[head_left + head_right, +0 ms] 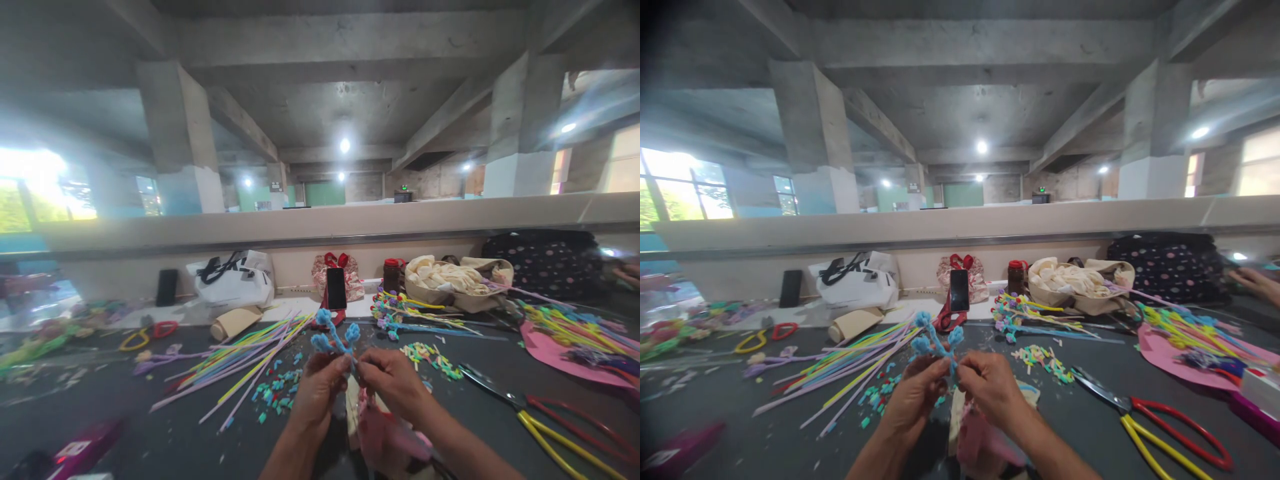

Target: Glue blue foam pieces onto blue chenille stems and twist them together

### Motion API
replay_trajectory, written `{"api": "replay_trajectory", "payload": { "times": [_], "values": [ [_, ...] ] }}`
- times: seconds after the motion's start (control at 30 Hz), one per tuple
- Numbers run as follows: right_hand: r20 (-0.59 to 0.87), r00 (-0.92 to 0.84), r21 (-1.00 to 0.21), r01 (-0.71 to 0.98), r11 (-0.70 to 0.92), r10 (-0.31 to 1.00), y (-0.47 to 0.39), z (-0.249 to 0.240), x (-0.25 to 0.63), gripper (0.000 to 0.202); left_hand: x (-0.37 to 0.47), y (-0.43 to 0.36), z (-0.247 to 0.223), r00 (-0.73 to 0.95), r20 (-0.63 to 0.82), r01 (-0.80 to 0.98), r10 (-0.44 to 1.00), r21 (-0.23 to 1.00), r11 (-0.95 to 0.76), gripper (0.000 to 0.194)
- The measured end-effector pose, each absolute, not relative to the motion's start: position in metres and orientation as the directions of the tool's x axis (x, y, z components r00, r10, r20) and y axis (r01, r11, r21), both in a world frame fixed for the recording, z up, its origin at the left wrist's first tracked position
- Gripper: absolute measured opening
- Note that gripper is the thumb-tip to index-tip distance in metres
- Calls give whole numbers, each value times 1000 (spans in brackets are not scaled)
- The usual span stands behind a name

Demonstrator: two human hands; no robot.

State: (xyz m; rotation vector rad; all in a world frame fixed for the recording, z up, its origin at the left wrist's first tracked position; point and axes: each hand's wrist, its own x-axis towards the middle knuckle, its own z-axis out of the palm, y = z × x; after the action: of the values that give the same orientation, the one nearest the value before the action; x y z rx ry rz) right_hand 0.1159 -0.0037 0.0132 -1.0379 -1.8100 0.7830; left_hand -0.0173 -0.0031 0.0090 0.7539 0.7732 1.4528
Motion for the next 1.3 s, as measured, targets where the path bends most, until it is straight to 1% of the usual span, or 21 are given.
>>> {"api": "replay_trajectory", "payload": {
  "times": [0.1, 0.2, 0.43, 0.53, 0.63, 0.7, 0.83, 0.9, 1.03, 1.07, 1.2, 1.3],
  "values": [
    [505, -205, -683, 499, 534, 838, -6, 17, 118, 21, -18, -3, 11, -15, 31, -546, 999, 837, -34, 29],
    [580, -200, -573, 590, 569, 790, -7, 19, 119, 20, -17, -3, 11, -29, 36, -546, 999, 836, -46, 26],
    [601, -268, -425, 690, 586, 753, -14, 24, 121, 21, -16, -2, 8, -63, 63, -538, 996, 839, -87, 23],
    [556, -298, -409, 715, 567, 776, -18, 27, 122, 20, -17, -1, 8, -74, 68, -514, 995, 852, -97, 22],
    [567, -284, -404, 722, 561, 773, -18, 27, 121, 18, -17, -2, 8, -70, 80, -490, 994, 865, -104, 21],
    [578, -255, -447, 695, 563, 775, -14, 25, 120, 17, -16, -2, 8, -67, 100, -483, 993, 867, -120, 20],
    [454, -219, -696, 519, 497, 864, -8, 20, 119, 14, -14, -5, 10, -64, 110, -479, 992, 869, -128, 21],
    [402, -211, -774, 442, 454, 891, -7, 19, 119, 10, -13, -6, 11, -78, 105, -487, 991, 864, -130, 21],
    [396, -209, -811, 377, 447, 894, -5, 21, 120, 10, -10, -9, 13, -105, 104, -514, 989, 846, -143, 22],
    [374, -219, -836, 342, 430, 901, -4, 22, 120, 11, -9, -10, 14, -100, 105, -516, 989, 845, -142, 22],
    [197, -301, -958, 141, 248, 933, 1, 21, 122, 13, -7, -12, 14, -92, 115, -539, 989, 830, -147, 23],
    [143, -339, -986, 36, 164, 930, 1, 21, 124, 18, -7, -13, 16, -78, 132, -566, 988, 810, -153, 23]
  ]
}}
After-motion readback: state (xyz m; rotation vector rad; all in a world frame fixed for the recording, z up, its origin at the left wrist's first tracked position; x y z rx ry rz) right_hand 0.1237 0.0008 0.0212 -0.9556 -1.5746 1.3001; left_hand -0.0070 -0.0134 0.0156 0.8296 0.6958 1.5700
